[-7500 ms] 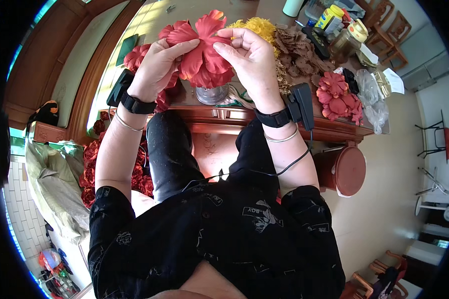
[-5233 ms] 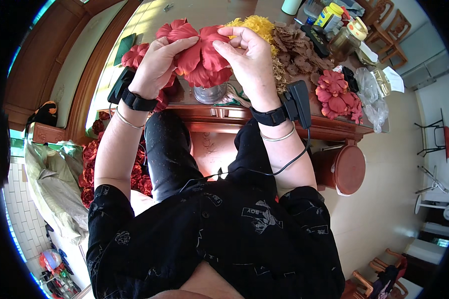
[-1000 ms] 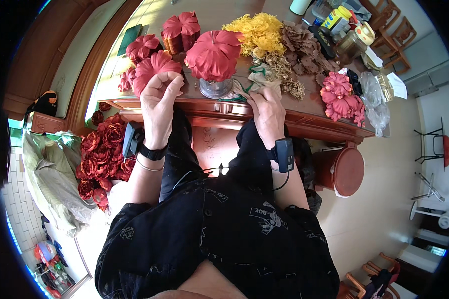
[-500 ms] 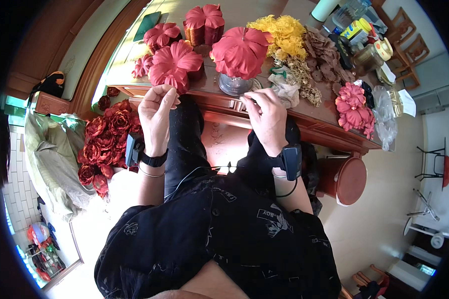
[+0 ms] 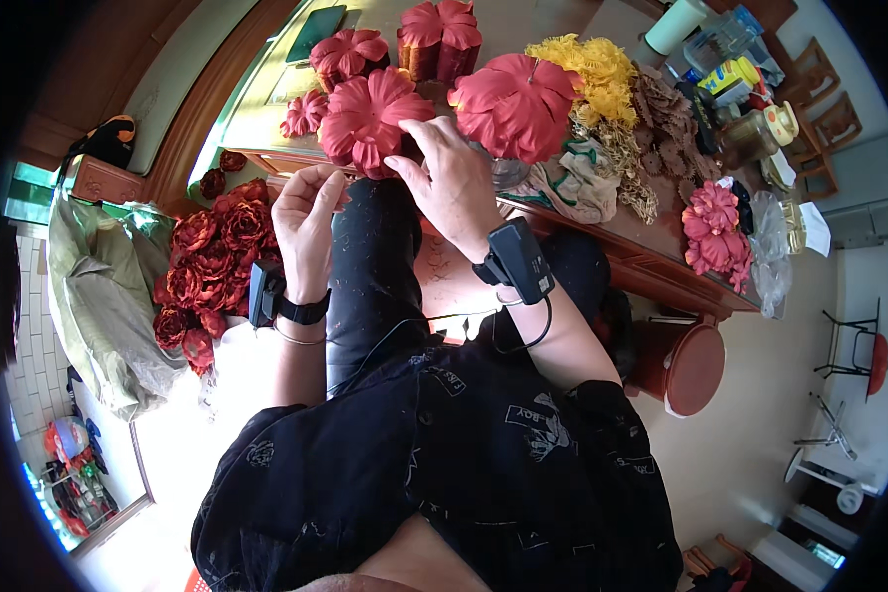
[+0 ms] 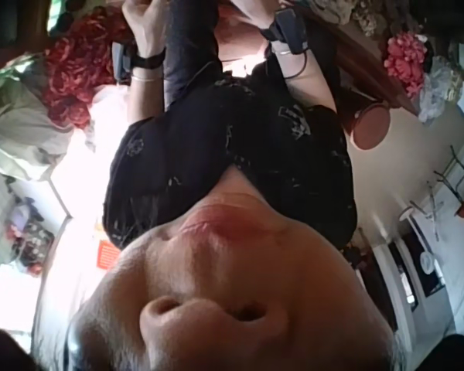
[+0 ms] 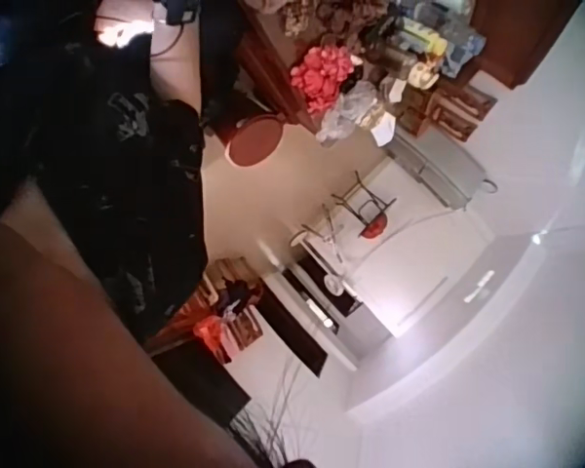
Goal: Assembling and fluffing decorative tissue or fabric flowers by pulling apart layers.
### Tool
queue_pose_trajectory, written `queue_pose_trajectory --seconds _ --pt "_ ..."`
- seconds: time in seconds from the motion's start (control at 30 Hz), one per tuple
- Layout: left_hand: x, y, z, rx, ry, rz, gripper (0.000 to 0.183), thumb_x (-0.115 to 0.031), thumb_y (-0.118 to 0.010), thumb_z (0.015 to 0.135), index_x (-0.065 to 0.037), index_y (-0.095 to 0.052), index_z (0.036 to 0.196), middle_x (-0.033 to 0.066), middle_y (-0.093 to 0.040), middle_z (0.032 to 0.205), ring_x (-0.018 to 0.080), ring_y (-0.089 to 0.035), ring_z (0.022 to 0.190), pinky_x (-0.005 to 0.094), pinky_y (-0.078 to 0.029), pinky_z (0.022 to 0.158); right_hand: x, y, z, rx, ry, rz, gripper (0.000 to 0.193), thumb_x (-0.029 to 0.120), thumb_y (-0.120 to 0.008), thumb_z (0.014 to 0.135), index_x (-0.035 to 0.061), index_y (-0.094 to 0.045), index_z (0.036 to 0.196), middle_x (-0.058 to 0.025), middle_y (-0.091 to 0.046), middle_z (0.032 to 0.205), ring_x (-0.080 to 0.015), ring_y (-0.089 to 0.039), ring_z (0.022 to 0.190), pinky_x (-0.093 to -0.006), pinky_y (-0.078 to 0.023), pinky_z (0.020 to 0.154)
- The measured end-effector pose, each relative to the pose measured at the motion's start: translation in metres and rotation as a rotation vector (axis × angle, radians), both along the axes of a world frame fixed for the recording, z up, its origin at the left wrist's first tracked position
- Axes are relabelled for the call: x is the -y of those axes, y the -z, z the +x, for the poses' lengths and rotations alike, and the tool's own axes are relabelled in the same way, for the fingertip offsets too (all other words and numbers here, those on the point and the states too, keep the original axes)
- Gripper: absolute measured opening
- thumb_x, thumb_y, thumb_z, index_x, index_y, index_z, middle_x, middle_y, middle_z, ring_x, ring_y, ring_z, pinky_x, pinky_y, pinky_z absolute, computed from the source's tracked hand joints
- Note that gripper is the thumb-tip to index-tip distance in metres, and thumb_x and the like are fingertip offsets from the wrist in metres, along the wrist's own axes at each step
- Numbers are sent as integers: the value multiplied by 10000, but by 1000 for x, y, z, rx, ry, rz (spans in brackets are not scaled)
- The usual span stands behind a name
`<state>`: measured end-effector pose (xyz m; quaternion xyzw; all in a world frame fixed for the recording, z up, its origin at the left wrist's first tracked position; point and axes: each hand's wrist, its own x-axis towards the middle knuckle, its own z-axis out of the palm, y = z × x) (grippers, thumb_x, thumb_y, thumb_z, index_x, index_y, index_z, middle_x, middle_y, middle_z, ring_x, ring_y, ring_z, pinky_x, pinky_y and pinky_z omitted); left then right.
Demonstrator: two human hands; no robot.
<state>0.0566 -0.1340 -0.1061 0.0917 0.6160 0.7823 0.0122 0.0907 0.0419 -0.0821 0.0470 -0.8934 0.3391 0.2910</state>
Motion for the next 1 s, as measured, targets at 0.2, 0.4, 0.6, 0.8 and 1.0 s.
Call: queue_pose_trajectory --seconds 0.2,0.4,0.6,0.8,1.0 --pt "-10 -8 -2 -325 -56 -446 157 -44 -651 835 -17 -651 990 65 -655 822 140 -582 697 250 -464 660 7 4 -23 -18 18 124 197 139 -645 861 46 -627 1034 -128 -587 929 -290 -621 759 -374 -500 658" --pt "-21 -5 -17 -789 -86 -840 319 -111 -612 837 -8 -591 1138 175 -612 1136 355 -582 944 403 -457 863 10 -10 -36 -236 33 -13 97 66 -607 867 -17 -605 917 -158 -600 829 -345 -596 755 -385 -471 648" --pt "-17 0 -19 -728 -73 -890 352 -187 -626 842 17 -578 1125 221 -612 1091 391 -605 902 419 -496 752 27 -41 -6 -304 -2 2 103 42 -625 854 -3 -583 937 -145 -587 852 -329 -597 747 -377 -483 639" --pt "-7 -16 7 -661 10 -722 418 -289 -714 806 0 -614 1092 171 -636 968 322 -620 850 373 -492 727 11 -39 22 -331 24 133 174 -4 -640 826 -1 -607 997 -121 -596 900 -281 -617 755 -353 -501 622" --pt "0 -26 30 236 563 457 432 -326 -597 929 23 -539 1176 103 -634 1064 165 -628 928 301 -513 767 -2 -22 56 -336 -104 206 327 -34 -693 755 15 -644 1074 -91 -601 918 -229 -629 769 -321 -517 627"
